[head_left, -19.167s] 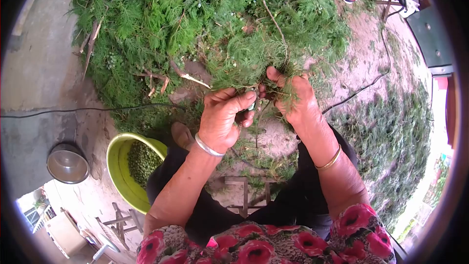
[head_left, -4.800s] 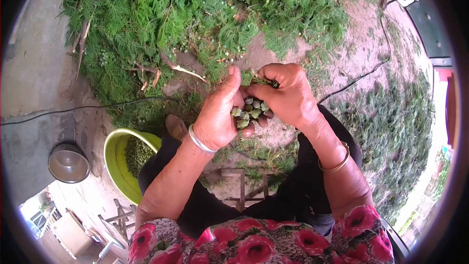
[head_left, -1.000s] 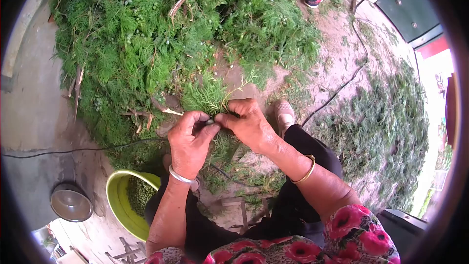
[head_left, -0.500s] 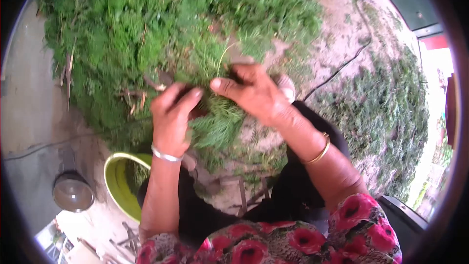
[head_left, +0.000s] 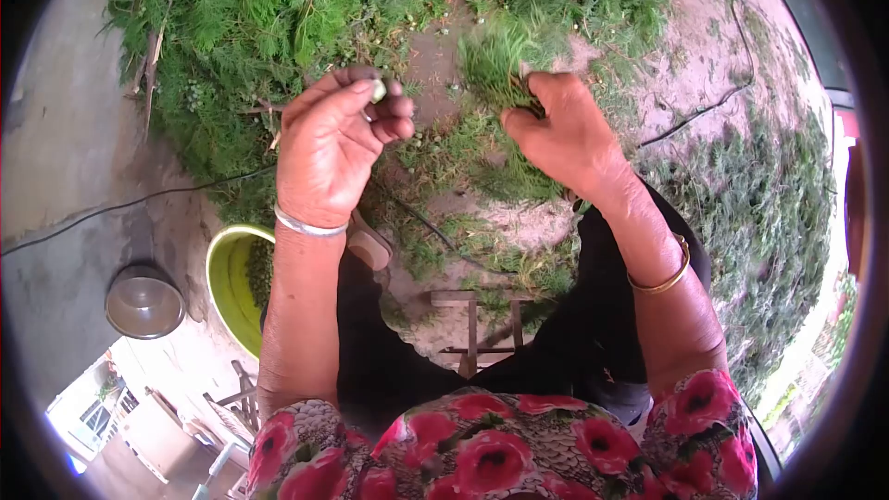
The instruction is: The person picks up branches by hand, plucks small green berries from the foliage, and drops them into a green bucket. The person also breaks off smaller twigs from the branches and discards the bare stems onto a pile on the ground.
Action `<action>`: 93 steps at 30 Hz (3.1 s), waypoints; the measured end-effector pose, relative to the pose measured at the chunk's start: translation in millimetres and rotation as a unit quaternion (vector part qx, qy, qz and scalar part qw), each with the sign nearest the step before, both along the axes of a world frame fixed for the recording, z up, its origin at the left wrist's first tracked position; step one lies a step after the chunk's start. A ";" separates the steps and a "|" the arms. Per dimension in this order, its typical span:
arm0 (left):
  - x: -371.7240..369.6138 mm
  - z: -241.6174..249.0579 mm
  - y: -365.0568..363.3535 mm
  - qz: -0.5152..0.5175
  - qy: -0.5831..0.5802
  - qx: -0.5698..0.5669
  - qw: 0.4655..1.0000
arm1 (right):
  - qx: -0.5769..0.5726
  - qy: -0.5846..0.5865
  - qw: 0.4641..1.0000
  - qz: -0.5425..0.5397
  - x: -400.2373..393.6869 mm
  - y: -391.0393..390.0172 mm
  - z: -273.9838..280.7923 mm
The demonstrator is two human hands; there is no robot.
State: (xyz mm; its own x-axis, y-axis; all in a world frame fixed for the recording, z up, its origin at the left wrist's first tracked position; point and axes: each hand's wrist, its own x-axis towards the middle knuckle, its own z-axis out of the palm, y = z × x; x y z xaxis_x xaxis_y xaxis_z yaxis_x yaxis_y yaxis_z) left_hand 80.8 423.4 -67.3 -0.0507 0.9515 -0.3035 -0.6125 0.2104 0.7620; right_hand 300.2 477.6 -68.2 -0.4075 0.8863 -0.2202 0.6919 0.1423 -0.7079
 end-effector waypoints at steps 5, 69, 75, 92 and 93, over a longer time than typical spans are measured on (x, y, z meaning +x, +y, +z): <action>-25.3 -10.1 -4.6 0.000 -0.197 -0.042 0.979 | -0.033 -0.097 0.992 0.070 -3.5 -23.4 -18.4; -9.7 -359.4 -57.9 -0.141 0.731 -0.273 0.609 | -0.007 -0.195 0.920 0.339 0.2 -70.8 -5.3; -27.0 -399.7 -80.4 -0.016 0.680 -0.260 0.685 | -0.025 -0.182 0.911 0.370 -9.7 -55.2 5.0; -4.7 -366.6 -14.6 -0.057 0.721 -0.211 0.658 | -0.002 -0.175 0.918 0.355 -7.0 -62.1 -1.0; -8.1 -365.3 -22.0 0.015 0.569 -0.234 0.788 | 0.001 -0.179 0.915 0.362 -6.7 -62.5 -0.4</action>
